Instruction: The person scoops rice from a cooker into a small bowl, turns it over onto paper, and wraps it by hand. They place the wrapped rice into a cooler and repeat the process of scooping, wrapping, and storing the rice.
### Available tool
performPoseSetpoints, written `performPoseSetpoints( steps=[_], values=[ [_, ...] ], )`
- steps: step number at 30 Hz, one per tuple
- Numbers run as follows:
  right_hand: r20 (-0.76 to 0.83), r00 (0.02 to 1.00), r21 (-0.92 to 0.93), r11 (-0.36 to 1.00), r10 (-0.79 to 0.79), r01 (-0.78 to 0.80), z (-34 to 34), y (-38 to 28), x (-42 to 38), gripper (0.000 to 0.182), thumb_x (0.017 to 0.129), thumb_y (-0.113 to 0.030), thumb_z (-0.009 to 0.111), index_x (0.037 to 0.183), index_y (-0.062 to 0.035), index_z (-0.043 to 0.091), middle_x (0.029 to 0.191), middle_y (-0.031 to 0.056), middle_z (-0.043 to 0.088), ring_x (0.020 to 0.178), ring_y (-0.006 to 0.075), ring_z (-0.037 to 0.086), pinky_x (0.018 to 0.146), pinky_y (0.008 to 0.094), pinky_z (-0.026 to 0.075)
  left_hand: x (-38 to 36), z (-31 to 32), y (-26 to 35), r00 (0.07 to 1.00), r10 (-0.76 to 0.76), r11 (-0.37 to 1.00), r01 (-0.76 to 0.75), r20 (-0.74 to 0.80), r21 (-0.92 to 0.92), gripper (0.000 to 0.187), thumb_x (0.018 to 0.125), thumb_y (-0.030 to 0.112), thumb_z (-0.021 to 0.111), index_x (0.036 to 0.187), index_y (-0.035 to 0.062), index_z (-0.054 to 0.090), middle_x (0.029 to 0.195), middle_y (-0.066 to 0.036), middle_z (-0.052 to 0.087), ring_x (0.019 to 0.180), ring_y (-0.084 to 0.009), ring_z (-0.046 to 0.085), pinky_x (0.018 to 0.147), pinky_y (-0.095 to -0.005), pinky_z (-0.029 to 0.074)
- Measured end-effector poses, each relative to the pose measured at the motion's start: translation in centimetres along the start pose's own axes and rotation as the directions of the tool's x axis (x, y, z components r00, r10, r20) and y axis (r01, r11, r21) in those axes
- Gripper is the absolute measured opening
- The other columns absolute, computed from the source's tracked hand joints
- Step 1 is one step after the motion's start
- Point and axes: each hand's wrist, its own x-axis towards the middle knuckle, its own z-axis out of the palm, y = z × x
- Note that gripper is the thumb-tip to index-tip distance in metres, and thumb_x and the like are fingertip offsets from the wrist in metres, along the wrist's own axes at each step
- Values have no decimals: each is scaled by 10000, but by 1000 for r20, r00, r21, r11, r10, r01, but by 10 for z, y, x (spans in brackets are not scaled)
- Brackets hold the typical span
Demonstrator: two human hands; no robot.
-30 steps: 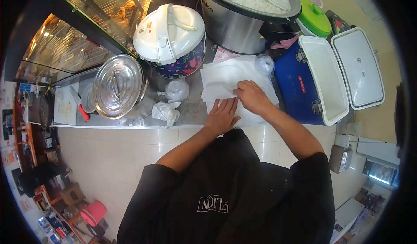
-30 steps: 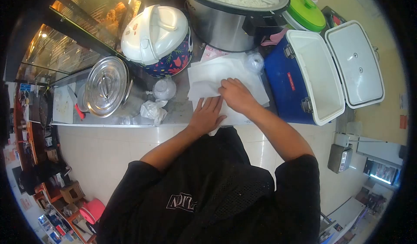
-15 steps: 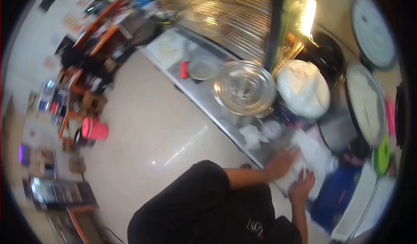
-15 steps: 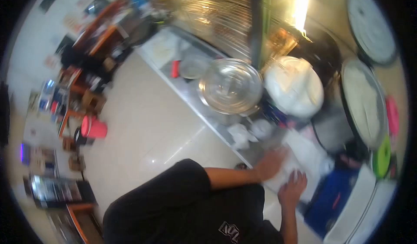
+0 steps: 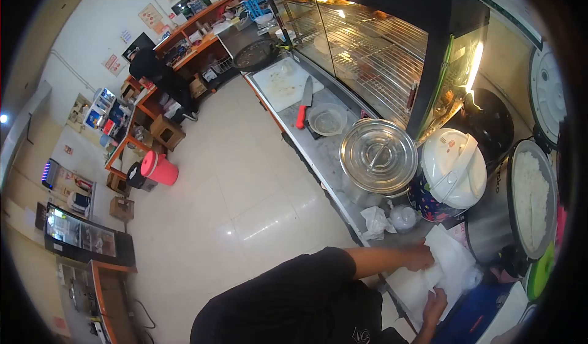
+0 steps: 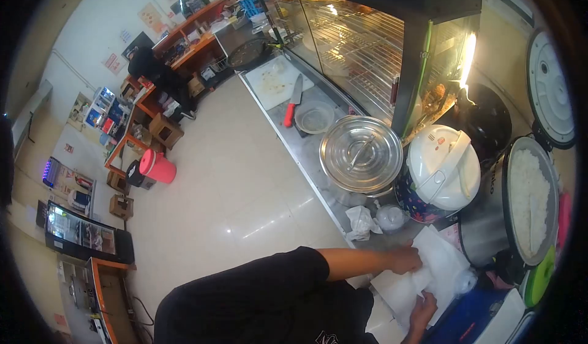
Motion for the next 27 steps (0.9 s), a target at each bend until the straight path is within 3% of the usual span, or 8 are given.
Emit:
performPoseSetpoints(
  steps=[2,6,10,13,16,22,24,27],
  values=[
    [135,986,252,960,93,-125,-14,7,10,158,883,4,638,1037,33,660,931,147,665,941,252,644,869,369,505,20,8,-20,997,-52,989,58,49,-133,23,819,150,672,829,152,651,929,-24,687,972,-271,647,1001,-493,372],
    [317,939,108,978,135,-177,-35,0,48,146,861,-23,686,972,26,605,939,113,666,898,244,648,832,353,513,45,15,-9,972,-235,962,236,25,-135,66,800,165,707,849,136,673,991,-97,711,944,-309,682,1024,-502,361],
    [192,925,-279,922,327,-268,-40,-50,74,449,679,-87,858,1042,-20,602,940,177,673,885,352,665,804,435,535,59,12,4,994,-100,946,105,-31,307,143,779,208,747,910,151,746,1020,-106,704,978,-279,670,1035,-496,343],
    [291,954,-434,899,74,63,-33,-12,91,504,598,-102,908,998,-29,610,939,206,682,871,403,671,791,469,529,59,-1,11,999,3,857,-26,44,515,185,808,239,719,962,161,785,985,-63,723,996,-257,651,1067,-462,323],
    [415,899,-538,835,142,116,-20,8,100,454,611,-98,886,966,-23,614,911,226,674,873,433,659,766,484,520,81,39,2,992,-78,871,20,98,491,178,861,231,644,937,132,772,952,-91,727,988,-260,653,1053,-467,348],
    [-126,991,-342,940,-38,-7,21,10,21,100,744,11,670,816,1,602,849,217,631,842,425,625,757,501,503,-4,43,15,957,-21,956,105,-290,276,142,823,165,593,863,70,690,905,-139,649,962,-328,620,876,-529,446],
    [-270,958,-266,964,-97,23,27,-20,2,53,789,9,637,833,-3,611,825,208,603,829,428,600,767,509,499,-23,57,24,883,11,972,101,-469,212,255,820,153,604,1036,44,686,975,-123,616,973,-315,591,823,-520,430],
    [-332,936,-301,953,-115,11,44,-20,-11,107,813,-24,655,915,0,630,900,202,600,887,413,594,814,504,507,-55,46,49,920,-10,969,105,-391,222,524,910,252,604,1345,-40,573,1239,-170,546,1189,-351,487,935,-513,385]
  ],
)
